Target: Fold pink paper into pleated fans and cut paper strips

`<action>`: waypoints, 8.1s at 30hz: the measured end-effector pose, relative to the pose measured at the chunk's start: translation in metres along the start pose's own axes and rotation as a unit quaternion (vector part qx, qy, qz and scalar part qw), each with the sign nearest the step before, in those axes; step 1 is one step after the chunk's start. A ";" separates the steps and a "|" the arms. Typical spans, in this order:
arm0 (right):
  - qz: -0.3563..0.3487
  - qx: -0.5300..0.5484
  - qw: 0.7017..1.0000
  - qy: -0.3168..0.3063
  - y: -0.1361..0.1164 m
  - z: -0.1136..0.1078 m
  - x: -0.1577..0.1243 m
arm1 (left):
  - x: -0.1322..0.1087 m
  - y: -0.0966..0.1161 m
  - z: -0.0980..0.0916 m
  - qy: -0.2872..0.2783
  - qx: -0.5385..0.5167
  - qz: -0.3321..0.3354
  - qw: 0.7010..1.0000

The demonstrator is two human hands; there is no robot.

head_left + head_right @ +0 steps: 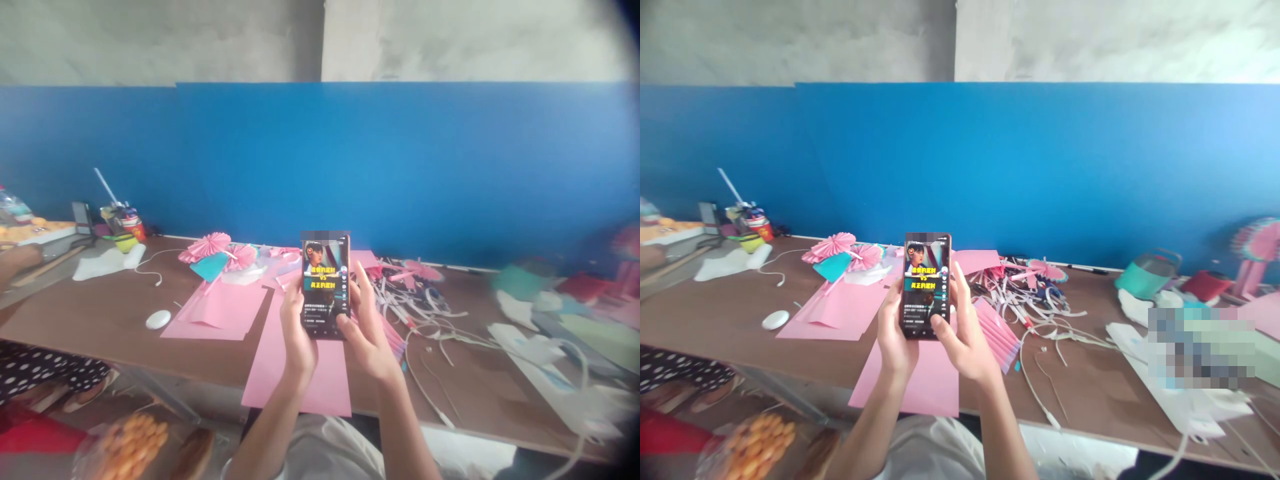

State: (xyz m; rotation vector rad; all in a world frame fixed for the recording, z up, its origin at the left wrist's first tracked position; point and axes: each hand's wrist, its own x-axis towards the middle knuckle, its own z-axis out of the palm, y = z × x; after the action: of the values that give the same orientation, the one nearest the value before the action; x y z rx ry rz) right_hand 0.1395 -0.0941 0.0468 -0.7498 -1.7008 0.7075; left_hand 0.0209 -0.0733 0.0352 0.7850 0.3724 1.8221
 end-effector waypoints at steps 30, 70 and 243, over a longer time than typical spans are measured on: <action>0.018 0.091 0.995 0.034 -0.008 0.000 -0.001 | -0.005 0.005 0.005 -0.013 0.023 0.010 1.000; 0.024 0.110 0.991 0.070 -0.006 0.001 0.006 | -0.002 0.004 0.006 -0.004 0.042 -0.008 0.999; -0.032 -0.119 0.992 -0.035 0.000 -0.014 0.002 | 0.000 0.002 0.006 -0.003 0.020 -0.008 1.000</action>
State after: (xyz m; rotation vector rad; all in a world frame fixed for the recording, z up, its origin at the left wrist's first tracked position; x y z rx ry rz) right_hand 0.1521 -0.0910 0.0512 -0.8404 -1.8863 0.4958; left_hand 0.0230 -0.0746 0.0409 0.8115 0.4116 1.8019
